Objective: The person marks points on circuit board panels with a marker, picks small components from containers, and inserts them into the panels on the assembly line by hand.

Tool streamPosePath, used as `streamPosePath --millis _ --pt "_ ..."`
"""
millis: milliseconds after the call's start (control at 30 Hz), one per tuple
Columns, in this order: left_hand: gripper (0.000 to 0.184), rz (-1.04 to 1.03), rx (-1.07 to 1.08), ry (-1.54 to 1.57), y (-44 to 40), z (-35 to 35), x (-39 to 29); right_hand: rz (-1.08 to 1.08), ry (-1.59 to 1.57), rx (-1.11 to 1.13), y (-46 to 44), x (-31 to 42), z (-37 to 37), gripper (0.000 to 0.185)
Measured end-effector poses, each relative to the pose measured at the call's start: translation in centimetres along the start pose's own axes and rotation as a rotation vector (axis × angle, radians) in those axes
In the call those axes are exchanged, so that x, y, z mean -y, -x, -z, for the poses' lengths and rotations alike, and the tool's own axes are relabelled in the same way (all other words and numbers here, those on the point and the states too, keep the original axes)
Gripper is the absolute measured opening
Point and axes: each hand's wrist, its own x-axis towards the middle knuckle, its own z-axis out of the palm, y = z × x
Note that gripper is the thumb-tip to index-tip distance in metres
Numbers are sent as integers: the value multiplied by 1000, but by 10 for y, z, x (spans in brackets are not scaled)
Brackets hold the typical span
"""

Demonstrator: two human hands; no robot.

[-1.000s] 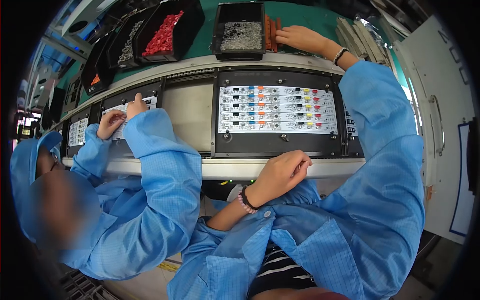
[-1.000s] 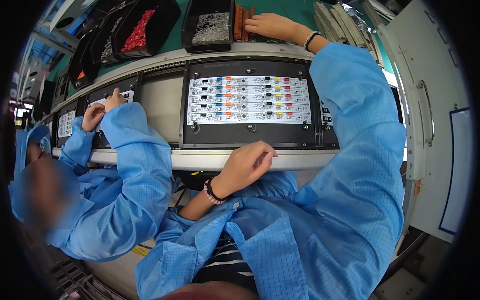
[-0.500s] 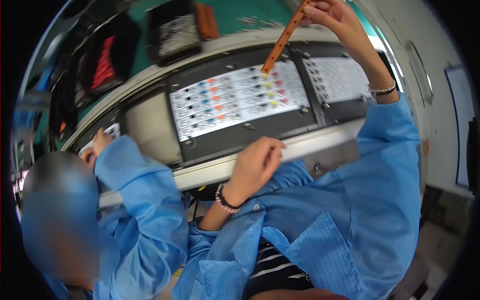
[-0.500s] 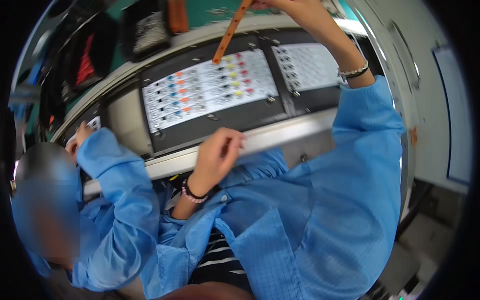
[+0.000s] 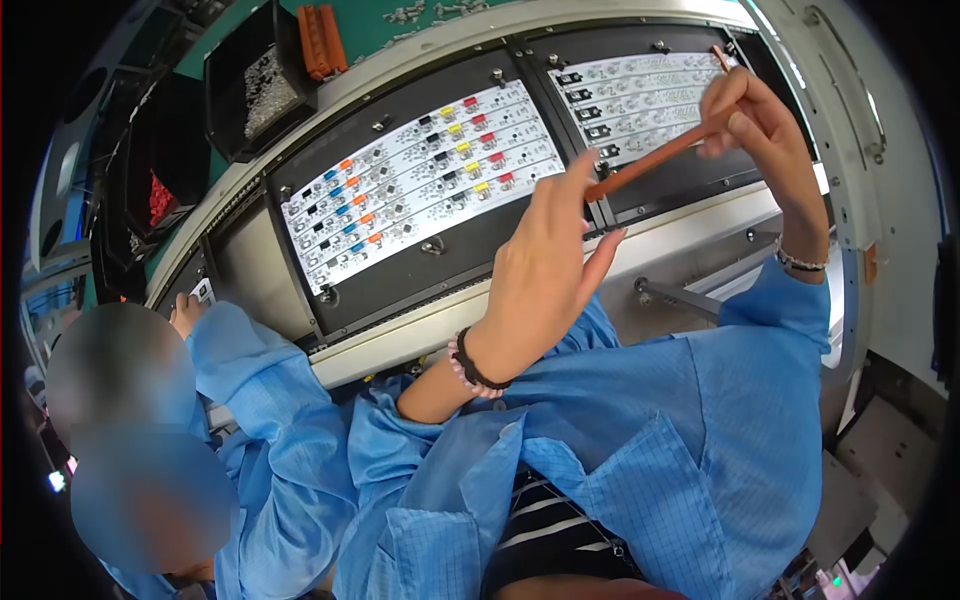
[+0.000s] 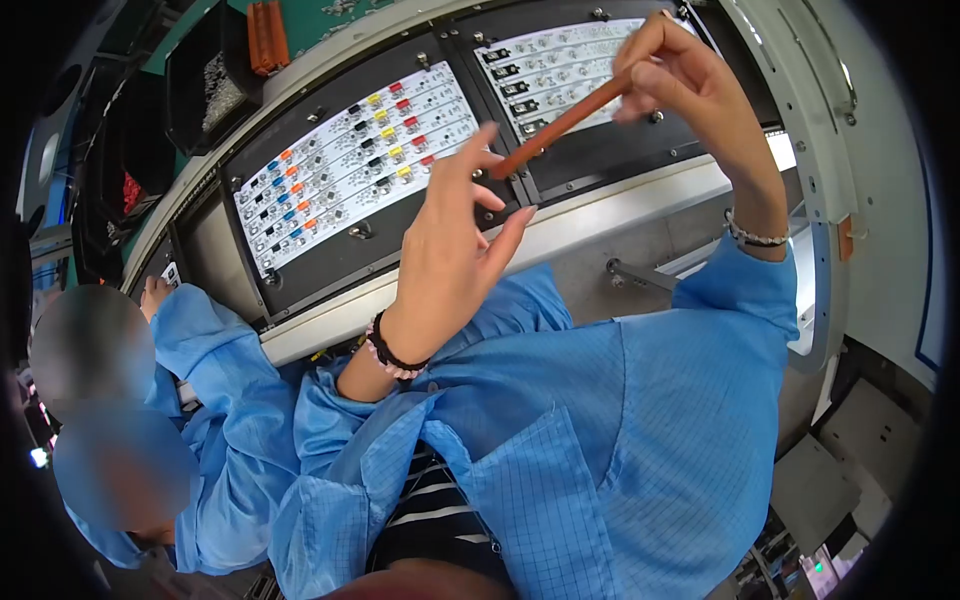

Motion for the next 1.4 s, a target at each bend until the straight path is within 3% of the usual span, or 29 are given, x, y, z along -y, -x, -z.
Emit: streamPosePath --millis 33,167,233,367,567,700,800,1200,1300,1400 --pt "64 -21 14 64 -1 -7 1 -14 30 -18 -3 -4 2 13" --pt "54 -140 68 151 -4 -30 3 -223 37 52 -29 -40 27 18" --pt "54 -128 22 6 -5 -32 0 -279 5 63 -53 -42 15 22" --pt "60 -156 45 -217 -4 -36 1 -267 -18 63 -87 -42 -12 17" --pt "73 -191 112 -528 -4 -51 5 -199 187 193 -116 -53 -22 17" --pt "80 -168 133 -474 -5 -52 3 -235 321 195 -124 -49 -27 18" --pt "82 -162 142 -482 -8 -53 4 -47 359 231 -129 -64 -27 19" --pt "77 -163 112 -537 -11 -60 5 4 415 130 -126 -76 -32 19" --pt "75 -166 111 -563 -12 -59 5 60 392 92 -123 -82 -36 19" --pt "73 -169 113 -584 -13 -57 5 242 569 78 -119 -72 -39 20"
